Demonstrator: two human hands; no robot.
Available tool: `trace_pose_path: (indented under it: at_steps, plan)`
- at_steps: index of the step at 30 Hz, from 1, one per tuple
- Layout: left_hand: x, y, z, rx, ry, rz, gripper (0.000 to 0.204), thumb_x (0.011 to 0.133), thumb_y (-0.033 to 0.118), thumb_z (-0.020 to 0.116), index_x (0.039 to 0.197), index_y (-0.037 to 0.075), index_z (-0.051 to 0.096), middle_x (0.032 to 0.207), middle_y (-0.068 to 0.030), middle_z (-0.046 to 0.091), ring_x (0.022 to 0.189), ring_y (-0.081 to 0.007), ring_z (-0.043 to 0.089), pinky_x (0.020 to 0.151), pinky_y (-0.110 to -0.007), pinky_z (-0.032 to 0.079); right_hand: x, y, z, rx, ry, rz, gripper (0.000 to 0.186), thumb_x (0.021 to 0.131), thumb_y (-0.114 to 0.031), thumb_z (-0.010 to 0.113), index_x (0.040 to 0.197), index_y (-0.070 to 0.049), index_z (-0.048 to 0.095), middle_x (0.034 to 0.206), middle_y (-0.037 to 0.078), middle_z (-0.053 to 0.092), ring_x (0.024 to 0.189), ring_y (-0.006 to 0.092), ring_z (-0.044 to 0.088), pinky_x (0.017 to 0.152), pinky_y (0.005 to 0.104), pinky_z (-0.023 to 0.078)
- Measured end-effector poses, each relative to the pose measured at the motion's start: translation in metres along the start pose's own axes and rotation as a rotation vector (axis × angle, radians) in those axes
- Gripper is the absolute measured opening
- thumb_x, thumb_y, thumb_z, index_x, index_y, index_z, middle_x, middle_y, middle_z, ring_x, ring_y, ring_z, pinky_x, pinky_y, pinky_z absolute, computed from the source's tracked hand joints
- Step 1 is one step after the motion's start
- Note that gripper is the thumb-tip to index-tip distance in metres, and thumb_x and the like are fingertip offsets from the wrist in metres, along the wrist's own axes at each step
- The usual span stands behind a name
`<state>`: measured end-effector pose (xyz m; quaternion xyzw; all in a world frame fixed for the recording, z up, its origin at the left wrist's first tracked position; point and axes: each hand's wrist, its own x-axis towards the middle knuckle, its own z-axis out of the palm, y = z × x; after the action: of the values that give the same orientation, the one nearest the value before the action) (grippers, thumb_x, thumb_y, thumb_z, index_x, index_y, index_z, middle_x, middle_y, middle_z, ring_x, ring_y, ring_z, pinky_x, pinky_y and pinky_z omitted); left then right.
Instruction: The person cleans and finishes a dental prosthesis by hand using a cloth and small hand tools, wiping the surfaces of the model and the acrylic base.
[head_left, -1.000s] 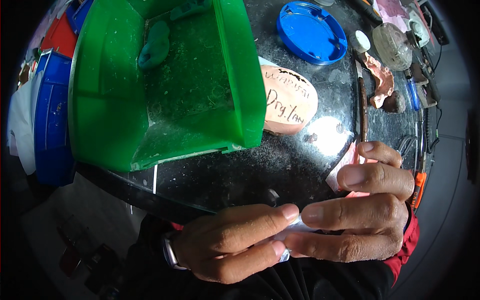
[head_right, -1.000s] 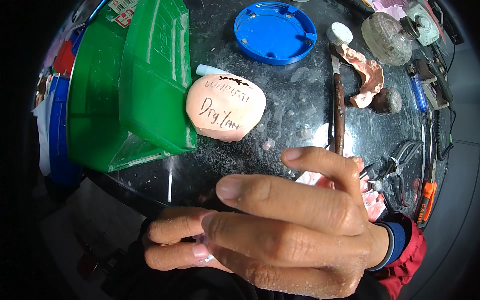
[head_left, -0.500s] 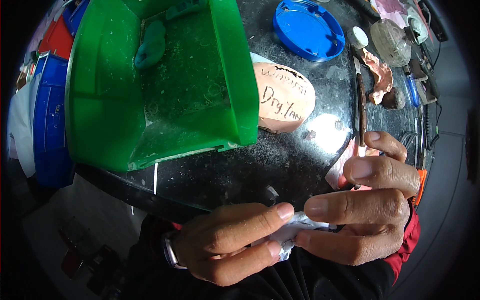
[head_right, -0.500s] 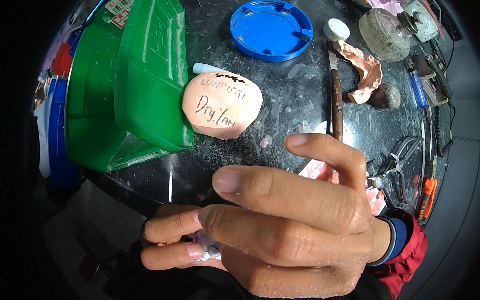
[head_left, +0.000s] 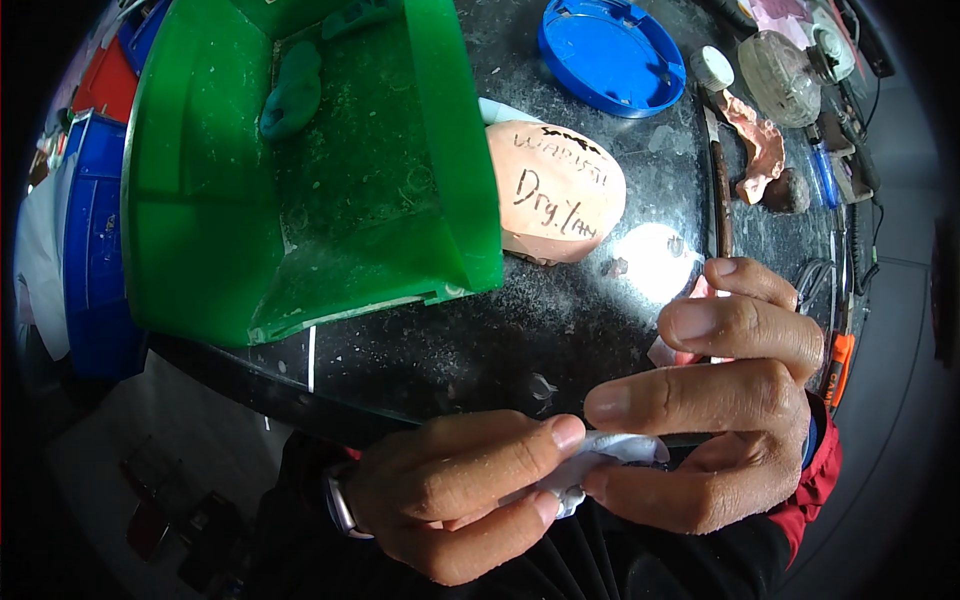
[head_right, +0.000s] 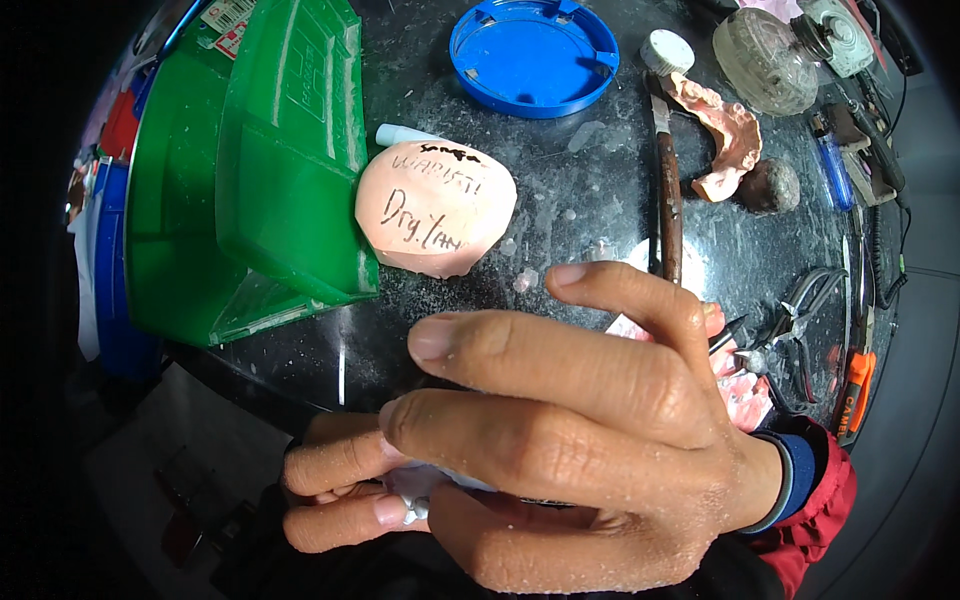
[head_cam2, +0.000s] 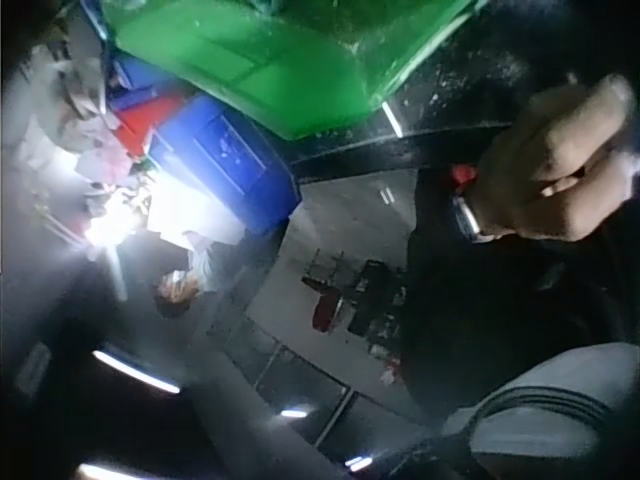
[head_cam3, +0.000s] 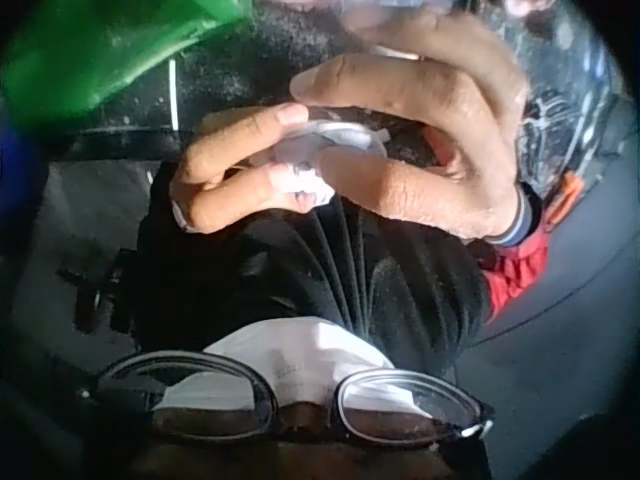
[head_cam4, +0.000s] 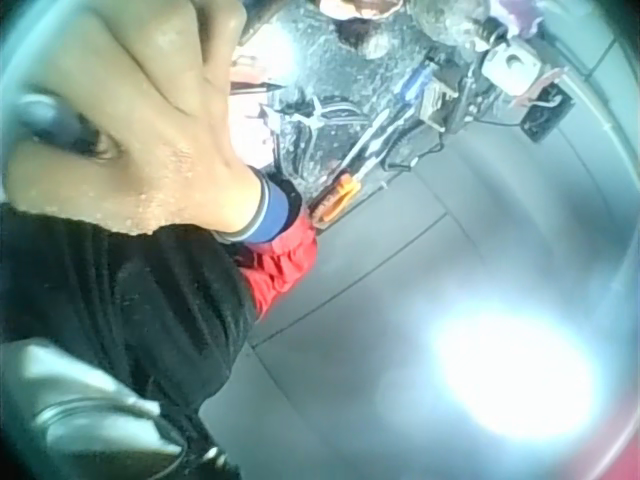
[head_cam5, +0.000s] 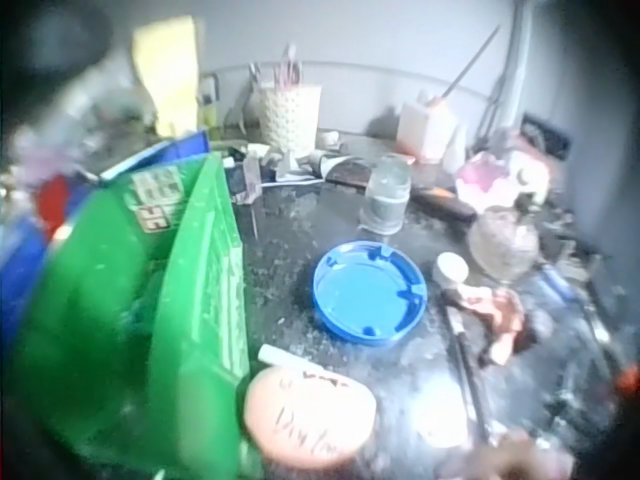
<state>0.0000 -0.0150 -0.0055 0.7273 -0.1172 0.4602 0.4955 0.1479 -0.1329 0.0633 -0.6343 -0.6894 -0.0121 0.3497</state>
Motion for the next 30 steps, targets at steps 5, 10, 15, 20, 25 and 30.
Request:
trace_pose_path:
  at_steps: [5, 10, 15, 20, 25, 30]
  plan:
    - [-0.001, 0.001, 0.001, 0.098, -0.022, 0.006, 0.031, 0.07, 0.002, 0.072, 0.085, 0.008, 0.045, 0.087, -0.0158, 0.056, 0.07, -0.0213, 0.06, 0.058, -0.022, 0.052, -0.004, 0.002, -0.005, -0.019, -0.068, -0.056, 0.017, 0.064, -0.036, 0.074, 0.075, -0.027, 0.065, 0.093, -0.005, 0.063, 0.107, 0.0212, 0.047, 0.093, 0.0425, 0.039]
    - [-0.003, 0.002, 0.001, 0.082, 0.018, 0.0, 0.03, 0.069, -0.007, 0.067, 0.091, 0.003, 0.049, 0.1, -0.0214, 0.056, 0.075, -0.0239, 0.063, 0.062, -0.026, 0.056, 0.002, 0.003, 0.004, 0.052, 0.086, -0.014, 0.021, 0.068, -0.039, 0.074, 0.079, -0.024, 0.064, 0.09, -0.004, 0.064, 0.107, 0.0216, 0.048, 0.093, 0.0436, 0.039]
    - [-0.002, -0.001, -0.001, -0.005, -0.002, -0.023, 0.036, 0.068, -0.009, 0.067, 0.098, 0.001, 0.051, 0.108, -0.0252, 0.055, 0.081, -0.0264, 0.063, 0.065, -0.029, 0.058, 0.0, -0.003, 0.002, 0.05, 0.063, 0.088, 0.023, 0.069, -0.04, 0.073, 0.08, -0.023, 0.063, 0.088, -0.003, 0.064, 0.105, 0.0222, 0.049, 0.092, 0.0444, 0.039]
    - [0.0, 0.007, -0.014, -0.135, -0.123, -0.153, 0.047, 0.065, -0.001, 0.076, 0.104, 0.002, 0.049, 0.116, -0.0276, 0.05, 0.094, -0.0293, 0.06, 0.071, -0.033, 0.057, 0.001, 0.0, 0.003, 0.04, 0.082, 0.04, 0.024, 0.067, -0.04, 0.074, 0.078, -0.022, 0.063, 0.089, -0.002, 0.065, 0.104, 0.0234, 0.05, 0.091, 0.0444, 0.039]
    - [0.014, 0.012, -0.029, -0.24, -0.28, -0.394, 0.064, 0.055, 0.012, 0.086, 0.106, 0.003, 0.049, 0.12, -0.0272, 0.047, 0.098, -0.0319, 0.058, 0.079, -0.035, 0.054, 0.003, 0.001, 0.001, 0.033, 0.02, 0.074, 0.025, 0.066, -0.04, 0.075, 0.072, -0.019, 0.063, 0.091, 0.0, 0.065, 0.102, 0.0236, 0.05, 0.089, 0.044, 0.039]
    - [0.017, 0.014, -0.033, -0.299, -0.351, -0.498, 0.071, 0.052, 0.014, 0.088, 0.108, 0.0, 0.048, 0.119, -0.0263, 0.048, 0.104, -0.0328, 0.056, 0.084, -0.035, 0.051, 0.002, 0.002, 0.005, 0.021, 0.017, 0.068, 0.025, 0.066, -0.041, 0.075, 0.071, -0.018, 0.063, 0.09, 0.001, 0.065, 0.1, 0.0238, 0.051, 0.088, 0.0436, 0.039]
